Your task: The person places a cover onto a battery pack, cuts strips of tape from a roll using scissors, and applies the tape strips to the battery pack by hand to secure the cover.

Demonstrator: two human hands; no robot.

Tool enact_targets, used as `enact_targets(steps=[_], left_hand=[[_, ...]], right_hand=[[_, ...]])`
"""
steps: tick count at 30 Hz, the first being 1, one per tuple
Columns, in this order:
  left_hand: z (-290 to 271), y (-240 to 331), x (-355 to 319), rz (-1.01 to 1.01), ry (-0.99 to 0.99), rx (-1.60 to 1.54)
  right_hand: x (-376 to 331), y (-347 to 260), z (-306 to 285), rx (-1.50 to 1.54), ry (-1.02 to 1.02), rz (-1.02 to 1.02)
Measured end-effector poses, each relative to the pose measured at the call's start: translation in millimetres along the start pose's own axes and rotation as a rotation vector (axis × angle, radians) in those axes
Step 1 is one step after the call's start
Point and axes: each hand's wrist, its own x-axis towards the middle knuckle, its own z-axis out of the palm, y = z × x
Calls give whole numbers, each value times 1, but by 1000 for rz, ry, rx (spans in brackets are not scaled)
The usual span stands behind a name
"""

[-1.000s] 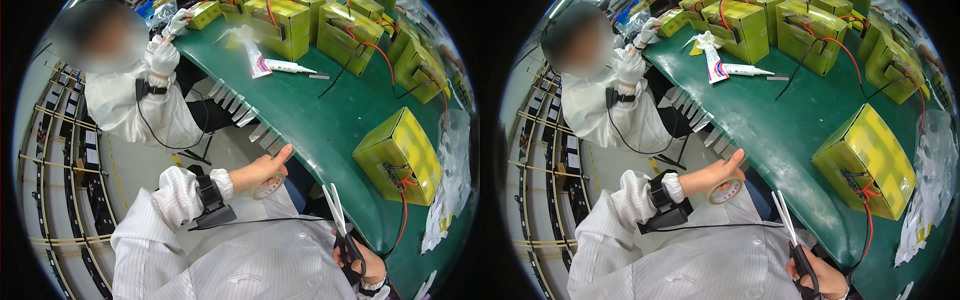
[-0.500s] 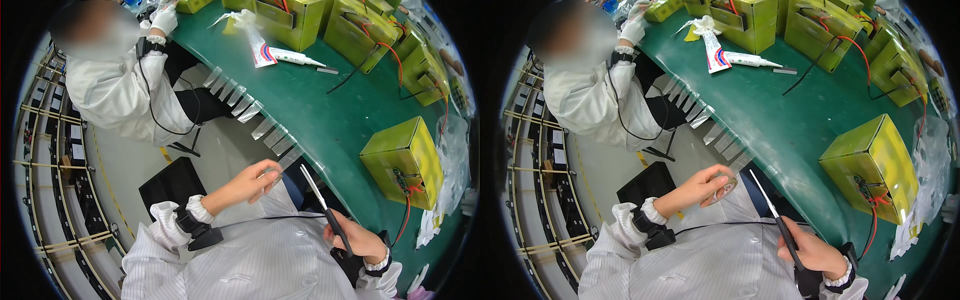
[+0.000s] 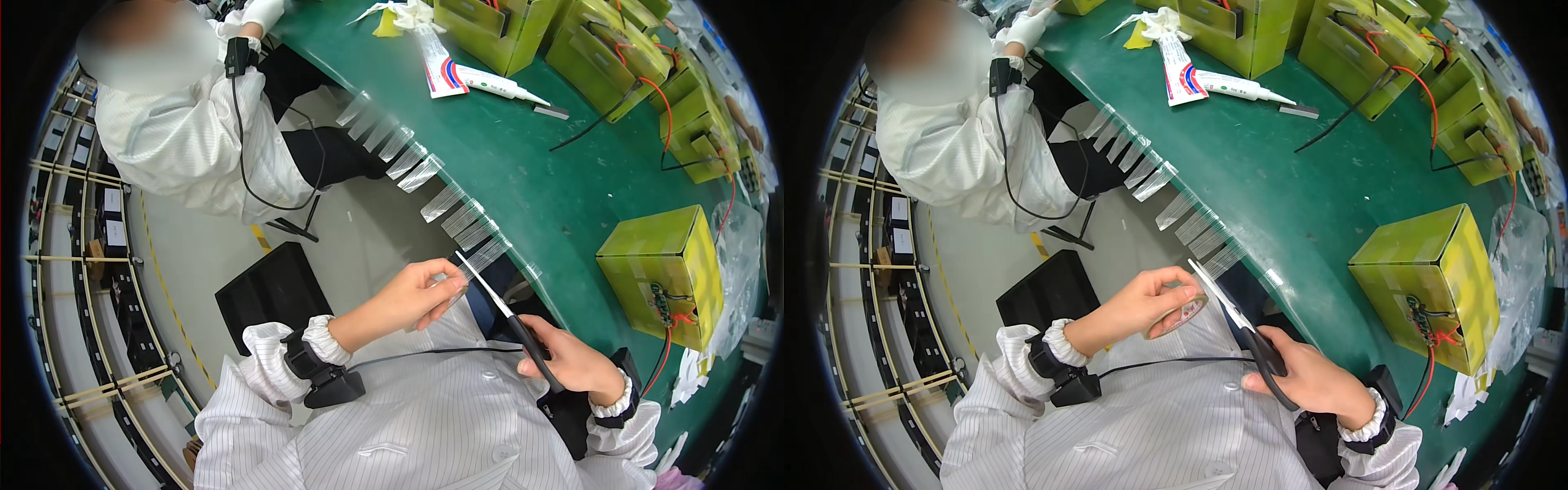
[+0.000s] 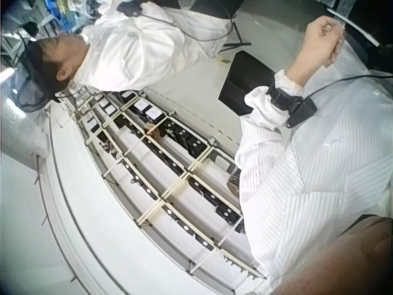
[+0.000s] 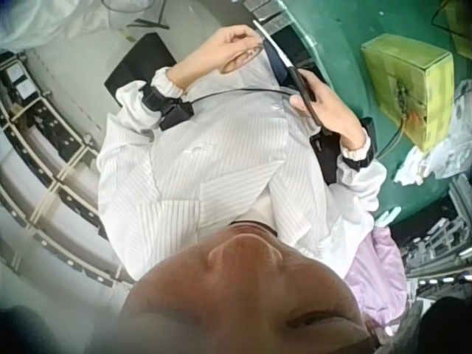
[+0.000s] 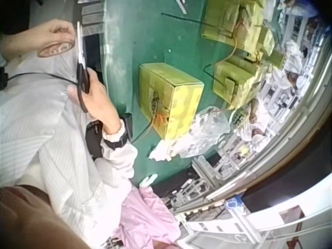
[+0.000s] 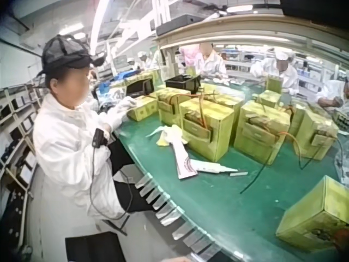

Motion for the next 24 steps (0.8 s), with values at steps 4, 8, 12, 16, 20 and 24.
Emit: enact_targets(steps=[4, 8, 12, 16, 20, 24], left_hand=[[-1, -2, -1, 15, 0, -25], [-1, 4, -3, 3, 30, 0], [-4, 13, -8, -81, 36, 48], [-21, -14, -31, -339, -49, 237], [-31, -33, -58, -342, 72, 171], [15, -3, -51, -143, 107, 5]], right_hand=[[4, 0, 3, 56, 97, -9], [6, 12, 19, 132, 203, -114], [3, 4, 22, 130, 188, -62], [6, 22, 34, -15, 107, -119], [-5, 20, 22, -28, -82, -133], [-44, 21, -6, 476, -104, -389]])
